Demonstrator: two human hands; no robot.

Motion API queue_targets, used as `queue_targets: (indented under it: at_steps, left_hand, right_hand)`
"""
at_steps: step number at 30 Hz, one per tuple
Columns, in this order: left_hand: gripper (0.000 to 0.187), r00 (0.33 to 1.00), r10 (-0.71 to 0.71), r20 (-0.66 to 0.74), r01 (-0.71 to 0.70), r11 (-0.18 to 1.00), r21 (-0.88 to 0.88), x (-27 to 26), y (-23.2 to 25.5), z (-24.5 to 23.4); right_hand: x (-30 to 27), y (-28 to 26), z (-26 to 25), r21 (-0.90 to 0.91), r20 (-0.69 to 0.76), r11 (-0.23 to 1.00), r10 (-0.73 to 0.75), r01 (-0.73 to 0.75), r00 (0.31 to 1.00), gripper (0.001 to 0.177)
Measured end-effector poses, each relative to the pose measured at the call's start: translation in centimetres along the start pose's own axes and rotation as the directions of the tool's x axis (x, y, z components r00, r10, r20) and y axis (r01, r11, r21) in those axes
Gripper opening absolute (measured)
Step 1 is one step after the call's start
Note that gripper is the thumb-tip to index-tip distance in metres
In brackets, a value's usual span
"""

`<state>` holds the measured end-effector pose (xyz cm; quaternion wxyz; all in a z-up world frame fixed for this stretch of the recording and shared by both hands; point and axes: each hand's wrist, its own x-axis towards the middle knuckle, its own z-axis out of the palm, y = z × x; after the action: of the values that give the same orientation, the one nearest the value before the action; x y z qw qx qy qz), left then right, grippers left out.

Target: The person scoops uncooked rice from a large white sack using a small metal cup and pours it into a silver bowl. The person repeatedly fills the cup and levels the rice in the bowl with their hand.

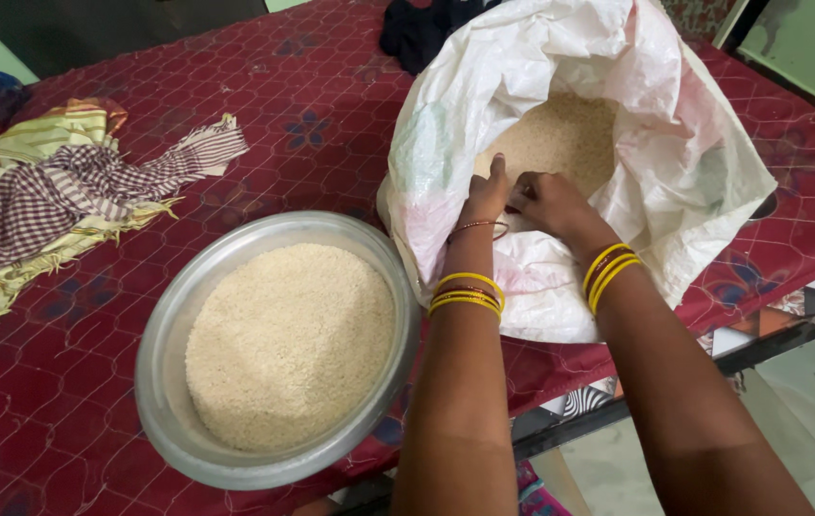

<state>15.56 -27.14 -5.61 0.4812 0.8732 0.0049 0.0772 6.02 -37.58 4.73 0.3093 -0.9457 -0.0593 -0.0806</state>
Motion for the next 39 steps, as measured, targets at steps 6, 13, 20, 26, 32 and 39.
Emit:
queue_targets:
  at_steps: [6,13,20,26,32,39]
  left_hand:
    - [0.108,0.995,0.092,-0.038,-0.090,0.995,0.034,0.5,1.7,-2.4]
    - [0.099,0.957,0.287,-0.051,-0.288,0.957,-0.023,-2.8,4.9,-4.9]
    - [0.082,0.964,0.240,-0.116,-0.259,0.945,-0.199,-5.7,8.6,-8.2]
    - [0.084,0.974,0.213,-0.074,-0.225,0.949,-0.222,-5.7,8.4,-8.3]
    - [0.088,0.944,0.328,0.036,-0.316,0.931,-0.181,-5.1,7.0,-7.1]
    - [0.067,0.842,0.515,0.163,-0.371,0.771,-0.518,-15.6,10.3,-22.7]
  right_hand:
    - [0.9,2.1,1.1,0.240,0.023,0.971,-0.020,0.014,1.000,0.023]
    - [2.9,5.6,3.1,0.612,0.030,0.789,0.039,-0.050,0.999,0.026]
    - [4.5,7.8,3.5,0.727,0.078,0.639,0.286,-0.251,0.955,0.027]
    - [5.1,10.0,5.4,0.824,-0.053,0.566,0.110,-0.019,0.992,0.027]
    - [5.1,8.5,4.3,0.824,-0.040,0.565,0.105,-0.027,0.994,0.027]
    - [2.1,6.5,0.6,0.850,0.059,0.481,0.321,-0.216,0.945,0.024]
